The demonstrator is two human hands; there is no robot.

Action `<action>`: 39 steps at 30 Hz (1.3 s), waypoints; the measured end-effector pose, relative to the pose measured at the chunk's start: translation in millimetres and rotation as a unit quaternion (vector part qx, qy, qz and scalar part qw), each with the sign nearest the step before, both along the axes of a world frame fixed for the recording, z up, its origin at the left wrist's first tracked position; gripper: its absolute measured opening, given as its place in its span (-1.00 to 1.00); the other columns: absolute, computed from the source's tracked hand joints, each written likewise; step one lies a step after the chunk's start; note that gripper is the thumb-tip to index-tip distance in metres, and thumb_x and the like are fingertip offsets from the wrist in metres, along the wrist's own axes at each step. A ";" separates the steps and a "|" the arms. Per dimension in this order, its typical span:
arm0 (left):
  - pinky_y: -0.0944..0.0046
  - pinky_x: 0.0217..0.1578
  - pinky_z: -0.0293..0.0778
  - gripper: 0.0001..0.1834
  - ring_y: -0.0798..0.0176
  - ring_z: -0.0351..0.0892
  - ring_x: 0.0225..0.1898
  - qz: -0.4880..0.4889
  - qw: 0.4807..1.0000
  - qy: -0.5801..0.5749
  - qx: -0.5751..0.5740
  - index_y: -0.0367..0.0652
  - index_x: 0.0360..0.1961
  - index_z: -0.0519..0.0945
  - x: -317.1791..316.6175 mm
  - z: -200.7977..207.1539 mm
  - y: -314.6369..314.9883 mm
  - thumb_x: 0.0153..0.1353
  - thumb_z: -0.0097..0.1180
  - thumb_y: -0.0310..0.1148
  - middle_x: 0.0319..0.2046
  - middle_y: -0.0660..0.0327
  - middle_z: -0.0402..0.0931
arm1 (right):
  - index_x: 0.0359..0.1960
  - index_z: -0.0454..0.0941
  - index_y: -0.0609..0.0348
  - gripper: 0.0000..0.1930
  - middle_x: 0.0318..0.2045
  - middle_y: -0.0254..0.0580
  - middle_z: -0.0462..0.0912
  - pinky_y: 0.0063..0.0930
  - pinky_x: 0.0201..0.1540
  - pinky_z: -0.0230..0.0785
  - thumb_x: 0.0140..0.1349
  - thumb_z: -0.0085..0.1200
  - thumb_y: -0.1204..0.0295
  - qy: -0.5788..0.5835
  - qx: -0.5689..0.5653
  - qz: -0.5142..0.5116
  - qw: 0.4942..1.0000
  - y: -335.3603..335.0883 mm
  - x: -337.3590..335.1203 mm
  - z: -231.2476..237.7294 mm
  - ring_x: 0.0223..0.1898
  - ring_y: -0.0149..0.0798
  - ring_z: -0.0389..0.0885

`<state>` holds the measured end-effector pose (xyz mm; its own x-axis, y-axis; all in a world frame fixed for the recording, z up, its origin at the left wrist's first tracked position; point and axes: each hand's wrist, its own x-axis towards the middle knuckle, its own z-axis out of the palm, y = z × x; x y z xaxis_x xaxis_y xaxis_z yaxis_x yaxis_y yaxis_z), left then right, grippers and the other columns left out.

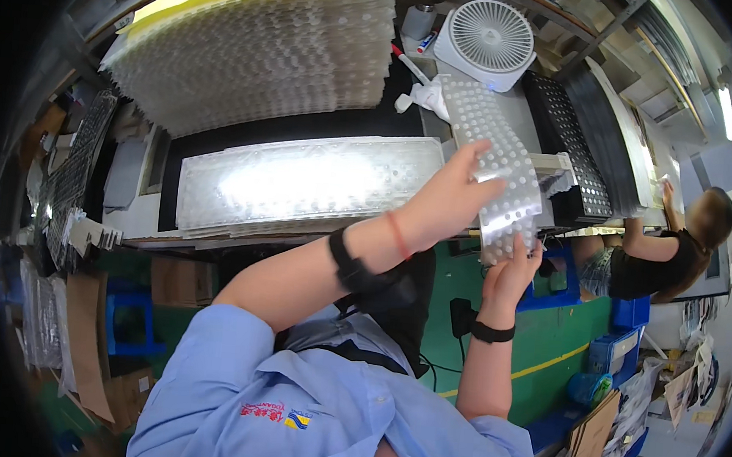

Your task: Inspecting and sorting translucent sheets with circular patterns.

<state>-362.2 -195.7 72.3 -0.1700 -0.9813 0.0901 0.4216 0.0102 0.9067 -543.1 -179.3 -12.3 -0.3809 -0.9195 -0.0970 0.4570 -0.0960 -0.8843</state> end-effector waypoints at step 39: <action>0.40 -0.16 0.40 -0.62 0.39 0.50 -0.25 0.450 0.832 -0.324 -0.001 -0.34 -0.24 0.61 325.1 -27.1 150.3 0.27 0.15 -0.15 -0.27 0.16 0.61 | -0.19 0.60 0.23 -0.80 -0.08 -0.13 0.54 -0.40 0.07 0.31 0.14 0.08 0.65 0.569 -0.281 0.149 0.759 -39.0 93.3 72.5 -0.01 -0.19 0.49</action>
